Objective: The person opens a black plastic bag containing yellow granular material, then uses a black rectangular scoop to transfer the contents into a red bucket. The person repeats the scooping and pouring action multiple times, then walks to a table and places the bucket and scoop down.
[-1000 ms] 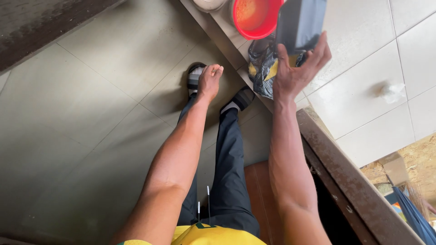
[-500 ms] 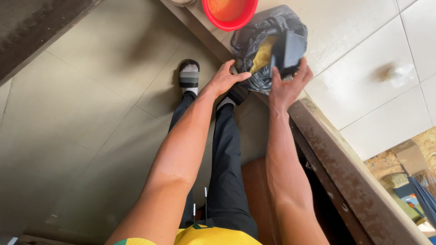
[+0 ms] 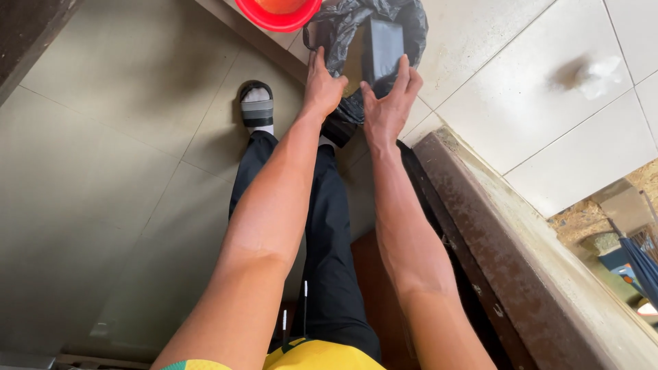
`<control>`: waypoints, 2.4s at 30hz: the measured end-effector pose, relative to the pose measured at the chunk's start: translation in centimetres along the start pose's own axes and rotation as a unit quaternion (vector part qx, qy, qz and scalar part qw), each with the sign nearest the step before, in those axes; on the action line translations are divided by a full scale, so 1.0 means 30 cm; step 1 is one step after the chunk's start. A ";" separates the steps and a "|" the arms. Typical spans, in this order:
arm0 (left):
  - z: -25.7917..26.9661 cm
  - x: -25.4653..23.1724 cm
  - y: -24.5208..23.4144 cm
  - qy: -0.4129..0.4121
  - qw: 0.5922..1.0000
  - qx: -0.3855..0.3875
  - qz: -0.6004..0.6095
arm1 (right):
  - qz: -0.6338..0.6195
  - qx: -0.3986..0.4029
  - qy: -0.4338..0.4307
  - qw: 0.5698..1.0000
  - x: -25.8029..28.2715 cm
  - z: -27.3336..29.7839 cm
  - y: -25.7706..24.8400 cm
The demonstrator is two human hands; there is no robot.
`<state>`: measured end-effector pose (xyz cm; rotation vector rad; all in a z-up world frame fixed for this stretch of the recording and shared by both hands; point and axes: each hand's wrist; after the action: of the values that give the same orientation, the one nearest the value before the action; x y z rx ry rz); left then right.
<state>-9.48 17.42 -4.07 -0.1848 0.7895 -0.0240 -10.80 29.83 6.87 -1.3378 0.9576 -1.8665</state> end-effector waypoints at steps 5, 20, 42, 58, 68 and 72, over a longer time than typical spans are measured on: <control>-0.038 0.057 0.022 0.013 0.999 -0.037 -0.023 | -0.038 0.014 0.015 0.999 0.022 0.023 0.023; 0.062 0.001 -0.052 0.027 0.999 -0.044 0.017 | -0.308 0.128 0.148 0.931 -0.159 -0.017 0.040; 0.229 0.031 -0.102 0.083 0.995 -0.059 0.001 | -0.578 0.068 0.301 0.755 -0.252 0.046 -0.192; 0.179 0.014 -0.260 0.086 0.991 -0.098 0.024 | -0.427 0.054 0.062 0.900 0.177 -0.012 -0.226; 0.142 -0.012 -0.347 0.091 0.985 -0.128 0.078 | -0.159 -0.004 -0.086 0.984 0.408 -0.068 -0.154; 0.138 0.003 -0.383 0.089 0.983 -0.130 0.092 | -0.123 -0.017 -0.108 0.986 0.477 -0.062 -0.136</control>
<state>-5.94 6.74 0.72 -0.3603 0.9857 0.2426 -16.88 20.49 16.93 -1.7040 0.7432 -1.8397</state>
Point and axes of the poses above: each hand's wrist, its own z-axis away from the middle knuckle, its own y-axis out of the palm, x = y × z, and after that the axes turned 6 degrees about y, right-handed
